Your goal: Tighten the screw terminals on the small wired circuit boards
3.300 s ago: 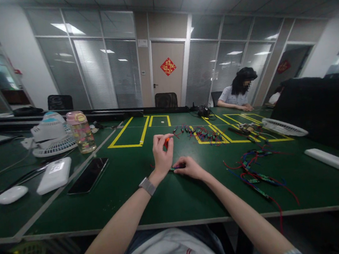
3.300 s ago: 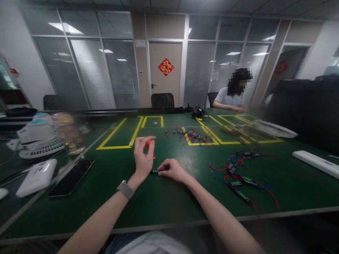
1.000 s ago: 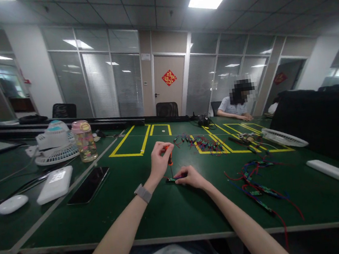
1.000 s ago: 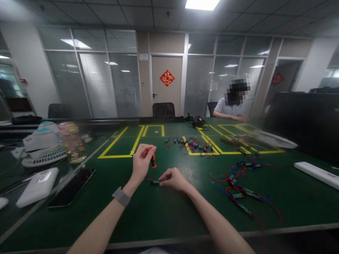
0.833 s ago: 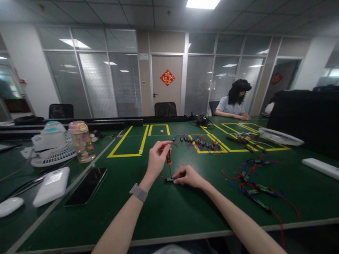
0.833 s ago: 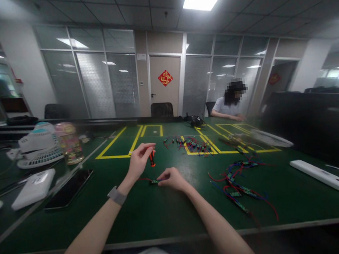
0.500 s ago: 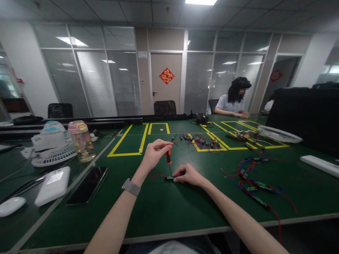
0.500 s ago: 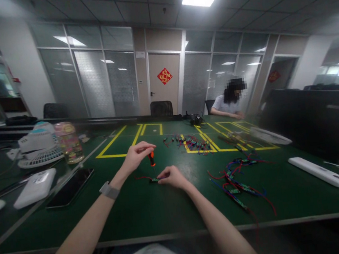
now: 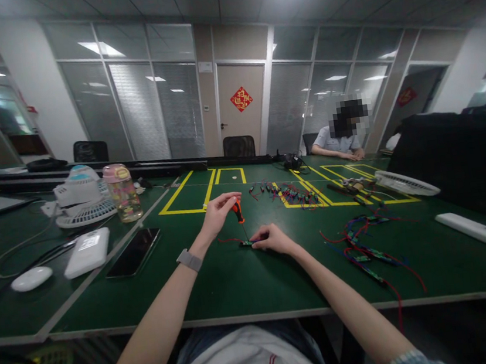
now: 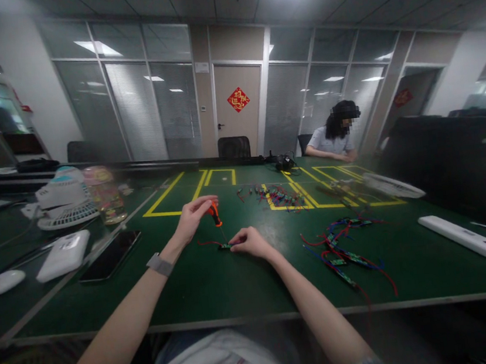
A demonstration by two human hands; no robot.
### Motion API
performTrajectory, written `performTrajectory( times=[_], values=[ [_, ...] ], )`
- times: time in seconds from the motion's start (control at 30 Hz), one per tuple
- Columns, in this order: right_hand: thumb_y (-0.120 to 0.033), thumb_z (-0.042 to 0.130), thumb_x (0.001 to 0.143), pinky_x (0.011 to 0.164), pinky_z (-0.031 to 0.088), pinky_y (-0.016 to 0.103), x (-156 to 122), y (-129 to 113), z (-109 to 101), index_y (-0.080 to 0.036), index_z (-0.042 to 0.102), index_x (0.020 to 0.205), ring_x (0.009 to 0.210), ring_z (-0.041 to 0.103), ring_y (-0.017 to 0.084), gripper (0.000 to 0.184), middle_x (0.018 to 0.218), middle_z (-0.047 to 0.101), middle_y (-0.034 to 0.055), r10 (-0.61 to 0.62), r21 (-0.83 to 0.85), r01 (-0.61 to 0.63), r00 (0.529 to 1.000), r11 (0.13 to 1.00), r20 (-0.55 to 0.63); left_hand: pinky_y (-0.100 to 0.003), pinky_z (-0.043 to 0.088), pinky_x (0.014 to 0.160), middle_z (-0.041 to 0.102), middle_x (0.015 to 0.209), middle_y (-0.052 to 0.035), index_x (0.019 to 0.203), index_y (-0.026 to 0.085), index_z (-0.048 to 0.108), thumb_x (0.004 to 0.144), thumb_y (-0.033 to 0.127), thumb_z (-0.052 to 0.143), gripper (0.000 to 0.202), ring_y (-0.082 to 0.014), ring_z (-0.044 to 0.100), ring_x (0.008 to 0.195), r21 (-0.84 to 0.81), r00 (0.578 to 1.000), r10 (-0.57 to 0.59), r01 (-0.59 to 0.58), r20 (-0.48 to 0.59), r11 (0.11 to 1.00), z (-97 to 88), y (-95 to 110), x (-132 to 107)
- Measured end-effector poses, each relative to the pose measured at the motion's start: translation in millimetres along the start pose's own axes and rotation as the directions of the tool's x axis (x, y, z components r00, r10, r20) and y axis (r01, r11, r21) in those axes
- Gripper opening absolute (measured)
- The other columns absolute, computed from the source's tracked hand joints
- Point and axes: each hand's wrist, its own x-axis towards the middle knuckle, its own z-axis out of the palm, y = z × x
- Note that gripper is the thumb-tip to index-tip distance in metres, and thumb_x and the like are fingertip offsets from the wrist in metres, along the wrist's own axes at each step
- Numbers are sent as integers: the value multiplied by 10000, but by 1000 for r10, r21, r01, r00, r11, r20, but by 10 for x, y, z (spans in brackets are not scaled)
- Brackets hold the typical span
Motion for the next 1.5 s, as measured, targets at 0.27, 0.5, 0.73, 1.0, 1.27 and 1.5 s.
performTrajectory(
  times=[0.27, 0.5, 0.73, 1.0, 1.27, 1.5],
  values=[
    [-229, 753, 640, 554, 387, 227, 6, -12, -4, -126, 769, 863, 566, 501, 103, 246, 639, 627, 5, -1, -37, 1, 1000, 999, 13, -297, 511, 797, 718, 963, -67, 979, 177, 723, 773, 375, 675, 289, -180, 661, 859, 117, 995, 34, -23, -90, 993, -9, 13, 3],
    [-233, 752, 637, 541, 387, 221, 4, -9, 8, -125, 765, 838, 560, 499, 102, 228, 619, 613, 0, -9, -14, 9, 1000, 1000, 9, -306, 514, 807, 704, 978, -77, 977, 169, 717, 808, 376, 631, 281, -189, 654, 897, 55, 996, 48, -44, -73, 997, 48, 7, -31],
    [-238, 757, 634, 561, 395, 228, 10, 5, 7, -137, 769, 843, 587, 511, 109, 233, 656, 637, 8, -16, -50, 16, 1000, 999, -2, -295, 508, 785, 680, 933, -63, 1029, 174, 697, 830, 343, 591, 282, -168, 639, 844, 121, 986, 91, -74, -137, 990, 90, -12, -52],
    [-226, 752, 641, 563, 396, 228, 0, -22, 4, -130, 768, 853, 578, 508, 108, 233, 645, 637, 9, -11, -54, 11, 1000, 998, 9, -258, 494, 757, 664, 980, -66, 1070, 181, 683, 841, 356, 588, 303, -154, 617, 856, 130, 986, 92, -73, -142, 989, 134, -65, -77],
    [-233, 749, 645, 555, 400, 224, 4, -13, -3, -140, 767, 871, 565, 507, 105, 245, 638, 635, 4, -3, -50, 4, 1000, 999, 21, -277, 515, 712, 637, 962, -57, 1156, 175, 598, 895, 349, 474, 337, -150, 637, 793, 8, 991, 17, -16, -132, 1000, 169, -97, -81],
    [-251, 756, 645, 573, 403, 232, 13, 22, 0, -138, 766, 873, 578, 512, 109, 255, 659, 640, 9, -26, -39, 27, 999, 999, 22, -249, 495, 733, 603, 970, -56, 966, 199, 707, 848, 348, 583, 227, -148, 594, 836, 250, 959, 167, -108, -229, 962, 134, -52, -87]
  ],
)
